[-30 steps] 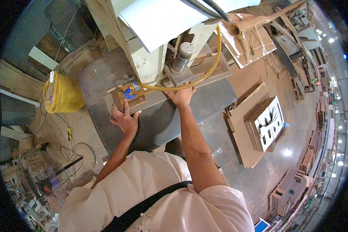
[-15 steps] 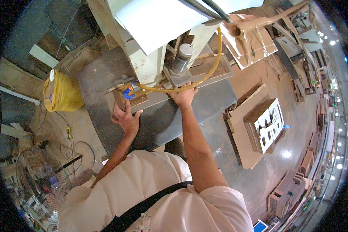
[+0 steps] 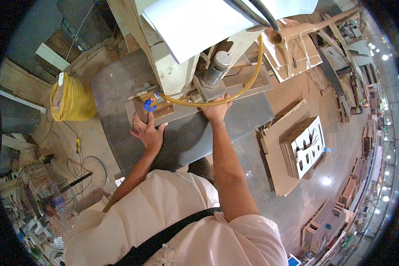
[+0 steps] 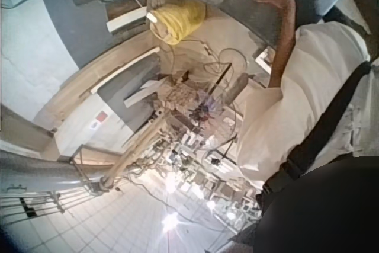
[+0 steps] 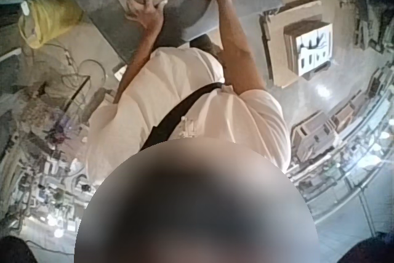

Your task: The person feeds a curved wooden component into a woodworking machine by hand, then carries the piece to a nearby stack of similar wooden items.

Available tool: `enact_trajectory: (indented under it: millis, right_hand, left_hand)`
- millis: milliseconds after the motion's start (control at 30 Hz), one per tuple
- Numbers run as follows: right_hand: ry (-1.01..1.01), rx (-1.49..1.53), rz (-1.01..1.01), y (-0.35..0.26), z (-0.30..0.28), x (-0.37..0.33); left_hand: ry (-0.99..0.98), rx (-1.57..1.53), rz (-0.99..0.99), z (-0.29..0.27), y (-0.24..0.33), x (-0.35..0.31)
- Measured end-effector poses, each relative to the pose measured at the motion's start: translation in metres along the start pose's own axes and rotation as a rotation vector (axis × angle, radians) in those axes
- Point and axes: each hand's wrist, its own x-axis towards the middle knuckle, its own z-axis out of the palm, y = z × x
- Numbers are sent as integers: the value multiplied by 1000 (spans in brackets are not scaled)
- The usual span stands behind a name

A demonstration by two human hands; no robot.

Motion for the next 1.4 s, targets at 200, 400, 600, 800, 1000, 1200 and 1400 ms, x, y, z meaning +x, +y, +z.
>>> enact_trajectory:
  millis: [200,400,600,800,1000,1200,1400]
  right_hand:
    - [64,1,-21,15,14,2]
    - [58,19,-66,18,15,5]
    - [149,-22,-101,27,19,4]
    - [159,-28,-94,29,14,5]
    - [189,-26,-156,36,15,6]
    - [222,-110,-176,48,24,6]
    - [198,55,-130,32,-8,12]
  left_hand:
    - [24,-28,8,1,6,0]
    - [30,-14,7,4,6,0]
    - [43,-29,15,4,11,-1]
    - [23,-36,14,8,12,-1]
    - [13,-38,14,11,13,-1]
    - [21,-32,24,15,17,0]
    - [21,-20,22,15,25,-1]
